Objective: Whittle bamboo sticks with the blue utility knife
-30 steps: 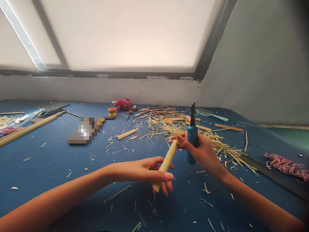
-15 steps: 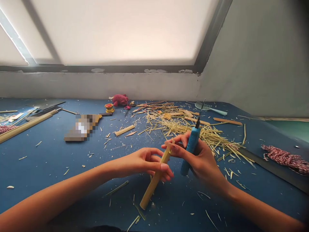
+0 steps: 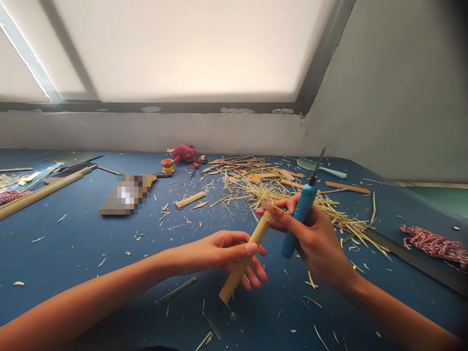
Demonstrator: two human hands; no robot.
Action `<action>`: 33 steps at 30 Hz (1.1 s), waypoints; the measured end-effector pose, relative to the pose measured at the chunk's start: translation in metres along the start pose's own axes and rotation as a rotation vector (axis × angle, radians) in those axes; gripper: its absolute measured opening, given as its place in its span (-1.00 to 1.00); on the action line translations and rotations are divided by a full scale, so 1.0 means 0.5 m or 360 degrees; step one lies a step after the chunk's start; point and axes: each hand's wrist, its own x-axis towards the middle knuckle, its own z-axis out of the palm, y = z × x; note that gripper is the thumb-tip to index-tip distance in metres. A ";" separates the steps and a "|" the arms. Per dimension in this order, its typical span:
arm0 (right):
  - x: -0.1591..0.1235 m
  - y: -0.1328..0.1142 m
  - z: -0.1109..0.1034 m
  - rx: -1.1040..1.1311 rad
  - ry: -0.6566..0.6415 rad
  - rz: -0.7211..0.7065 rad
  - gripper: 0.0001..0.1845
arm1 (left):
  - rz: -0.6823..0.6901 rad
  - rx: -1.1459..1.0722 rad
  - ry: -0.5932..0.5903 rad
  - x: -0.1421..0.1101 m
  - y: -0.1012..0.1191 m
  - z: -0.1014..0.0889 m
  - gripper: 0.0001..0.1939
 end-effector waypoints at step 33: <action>0.069 0.042 -0.074 -0.2619 -0.0267 -0.1130 -0.55 | 0.0181 0.0068 0.0743 0.001 0.012 -0.030 -0.61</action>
